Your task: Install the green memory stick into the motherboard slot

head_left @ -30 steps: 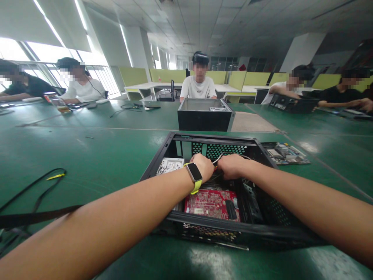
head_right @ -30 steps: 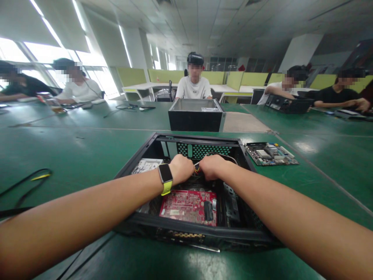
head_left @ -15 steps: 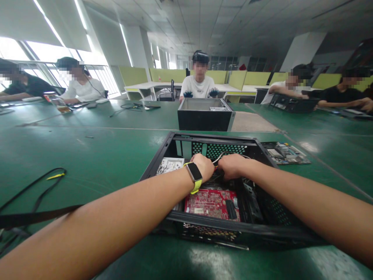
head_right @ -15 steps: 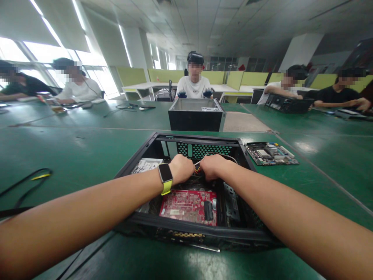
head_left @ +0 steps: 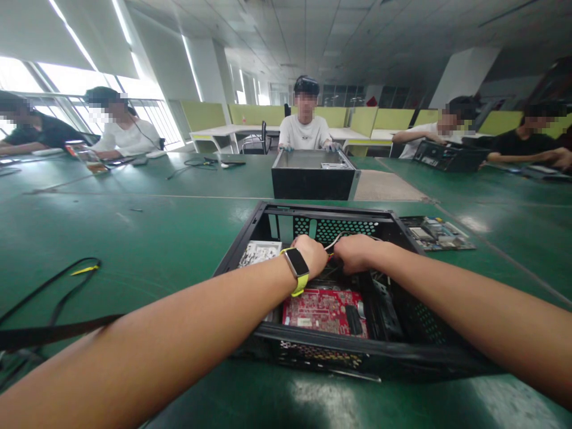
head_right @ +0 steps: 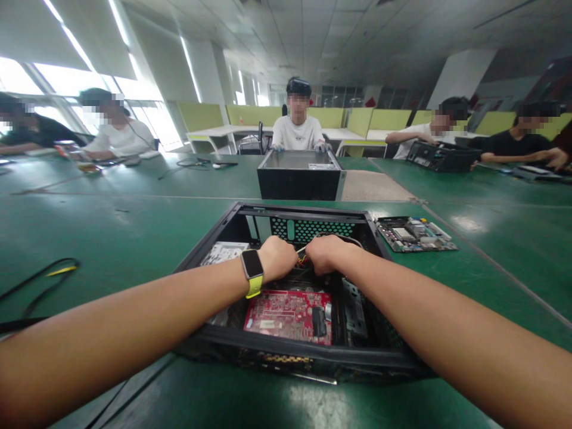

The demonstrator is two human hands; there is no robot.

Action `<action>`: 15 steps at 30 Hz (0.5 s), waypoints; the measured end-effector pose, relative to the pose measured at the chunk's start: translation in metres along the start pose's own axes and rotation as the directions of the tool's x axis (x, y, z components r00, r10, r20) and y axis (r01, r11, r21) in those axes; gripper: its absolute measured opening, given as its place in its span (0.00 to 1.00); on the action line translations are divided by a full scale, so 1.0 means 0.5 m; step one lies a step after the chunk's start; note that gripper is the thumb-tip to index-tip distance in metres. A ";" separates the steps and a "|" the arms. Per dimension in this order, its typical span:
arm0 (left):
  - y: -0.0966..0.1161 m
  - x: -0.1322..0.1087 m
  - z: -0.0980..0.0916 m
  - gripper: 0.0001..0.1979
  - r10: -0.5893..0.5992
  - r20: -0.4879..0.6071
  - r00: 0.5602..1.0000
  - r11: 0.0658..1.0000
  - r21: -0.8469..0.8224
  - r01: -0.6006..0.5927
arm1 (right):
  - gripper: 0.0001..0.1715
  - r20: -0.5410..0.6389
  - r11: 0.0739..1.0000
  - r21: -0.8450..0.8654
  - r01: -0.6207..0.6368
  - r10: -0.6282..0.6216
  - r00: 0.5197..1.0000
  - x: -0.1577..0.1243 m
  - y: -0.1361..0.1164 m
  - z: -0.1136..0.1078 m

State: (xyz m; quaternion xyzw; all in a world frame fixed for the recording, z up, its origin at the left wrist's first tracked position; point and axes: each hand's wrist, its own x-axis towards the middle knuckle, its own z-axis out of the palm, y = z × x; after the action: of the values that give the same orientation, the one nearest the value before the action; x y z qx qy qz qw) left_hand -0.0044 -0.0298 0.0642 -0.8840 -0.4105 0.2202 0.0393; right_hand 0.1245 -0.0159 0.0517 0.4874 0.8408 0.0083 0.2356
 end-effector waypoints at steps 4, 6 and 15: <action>0.000 0.002 0.003 0.15 0.005 0.001 1.000 1.000 0.005 -0.005 | 0.18 -0.001 1.000 0.004 0.002 -0.002 1.000 0.000 -0.001 0.000; 0.001 0.003 0.003 0.14 0.007 0.006 1.000 1.000 0.007 -0.007 | 0.18 -0.002 1.000 0.004 0.005 -0.005 1.000 0.000 -0.001 -0.001; 0.002 0.003 0.005 0.12 0.002 0.015 1.000 1.000 0.016 -0.002 | 0.19 0.010 1.000 0.011 -0.005 0.005 1.000 0.004 0.001 0.004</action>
State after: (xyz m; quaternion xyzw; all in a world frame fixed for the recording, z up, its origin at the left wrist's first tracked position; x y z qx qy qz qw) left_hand -0.0038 -0.0298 0.0613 -0.8824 -0.4081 0.2300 0.0431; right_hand 0.1250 -0.0144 0.0492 0.4908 0.8384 0.0017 0.2370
